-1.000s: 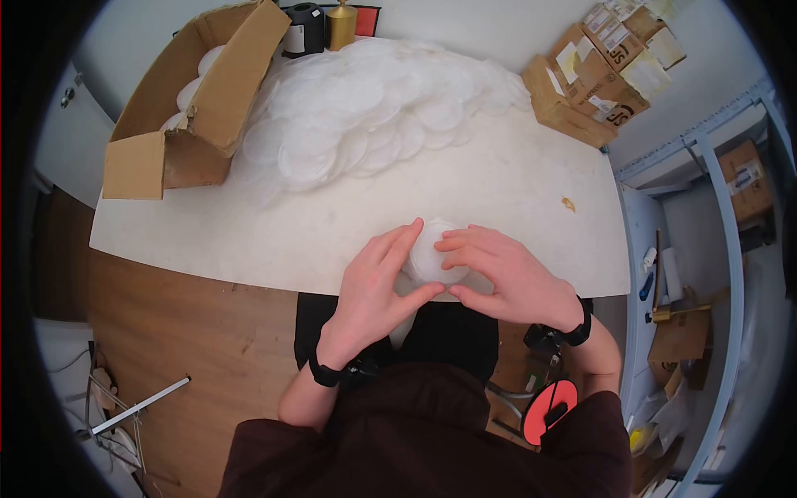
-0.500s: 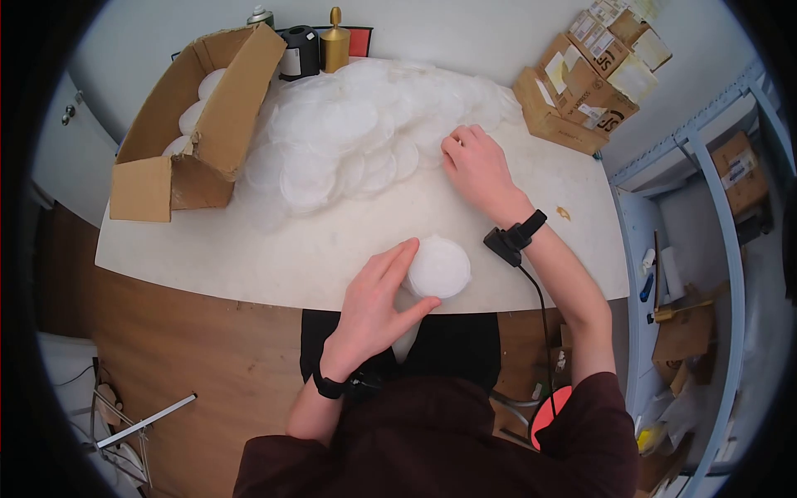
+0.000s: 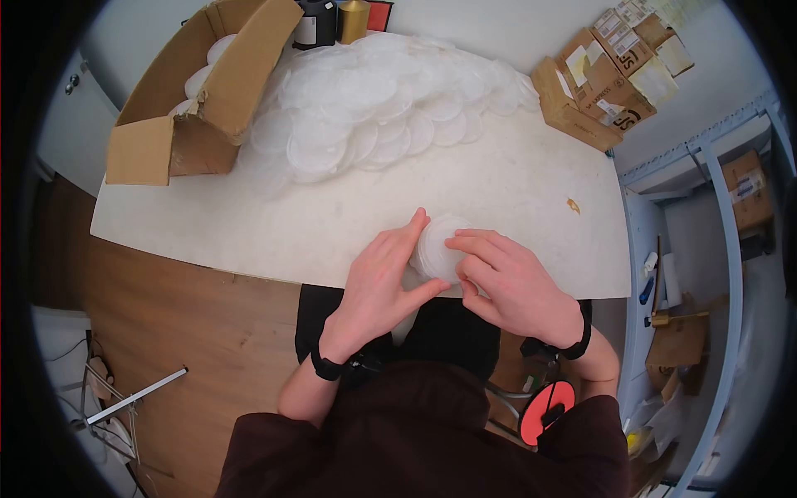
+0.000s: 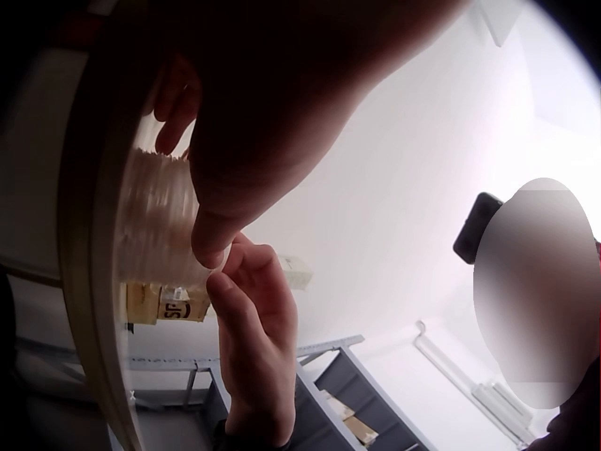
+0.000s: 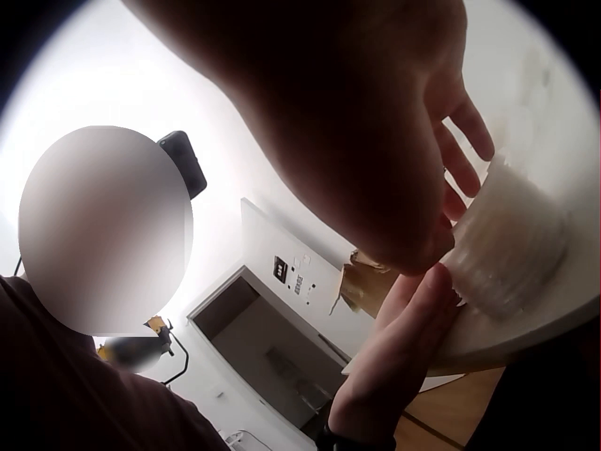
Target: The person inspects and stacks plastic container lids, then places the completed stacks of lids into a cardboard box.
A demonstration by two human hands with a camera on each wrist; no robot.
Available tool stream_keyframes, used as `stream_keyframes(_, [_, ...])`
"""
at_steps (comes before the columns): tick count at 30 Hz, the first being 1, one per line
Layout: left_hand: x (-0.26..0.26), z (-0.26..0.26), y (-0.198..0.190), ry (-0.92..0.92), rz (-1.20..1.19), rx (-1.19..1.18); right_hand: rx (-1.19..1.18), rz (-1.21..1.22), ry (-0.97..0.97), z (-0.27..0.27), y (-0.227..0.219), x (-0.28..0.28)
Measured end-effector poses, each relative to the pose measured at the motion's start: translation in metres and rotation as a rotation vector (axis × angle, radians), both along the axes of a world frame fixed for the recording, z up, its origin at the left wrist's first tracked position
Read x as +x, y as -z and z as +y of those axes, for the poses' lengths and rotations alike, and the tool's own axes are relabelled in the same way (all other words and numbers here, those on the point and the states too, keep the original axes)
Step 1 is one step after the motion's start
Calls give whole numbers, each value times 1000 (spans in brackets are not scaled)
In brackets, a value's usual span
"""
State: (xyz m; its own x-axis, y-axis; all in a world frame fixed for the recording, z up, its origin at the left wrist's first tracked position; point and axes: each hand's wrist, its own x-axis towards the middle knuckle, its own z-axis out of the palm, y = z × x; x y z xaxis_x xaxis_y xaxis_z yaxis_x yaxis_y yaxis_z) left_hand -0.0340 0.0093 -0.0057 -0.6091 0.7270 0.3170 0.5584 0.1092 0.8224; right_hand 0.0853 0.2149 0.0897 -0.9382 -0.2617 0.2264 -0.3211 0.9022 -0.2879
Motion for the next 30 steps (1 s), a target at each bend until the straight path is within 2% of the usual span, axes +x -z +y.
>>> stream_keyframes(3, [-1,-1,-1,18,-41,-23,-16,2,-27,3,7,-2])
stream_keyframes(5, [-2,0,3,23,130,12,-66,-13,-43,9,9,-2])
stream_keyframes(6, [-1,0,3,35,136,20,-58,-7,-29,12,7,-3])
stream_keyframes(9, [2,1,3,6,12,-7,-196,-131,-59,30,1,-15])
stream_keyframes(11, [1,1,2,2,14,-6,-287,-129,238,55,8,-40])
stream_keyframes(13, [1,2,2,-2,14,-10,-107,-22,415,80,22,-71])
stream_keyframes(14, [1,1,3,-7,11,-17,-108,-13,416,94,35,-86])
stream_keyframes(16, [0,1,4,5,15,-16,126,146,447,120,64,-112])
stream_keyframes(17, [-1,0,4,14,6,-14,122,156,449,129,74,-122])
stream_keyframes(19, [-1,-1,3,13,26,-20,273,243,369,138,83,-136])
stream_keyframes(22, [-2,-1,4,9,70,-17,378,247,352,142,84,-132])
stream_keyframes(26, [-1,0,7,-4,111,33,397,151,325,116,44,-91])
stream_keyframes(28, [-3,0,7,-4,108,39,217,-40,429,87,12,-62])
stream_keyframes(30, [-1,0,8,2,105,40,7,34,321,63,0,-34])
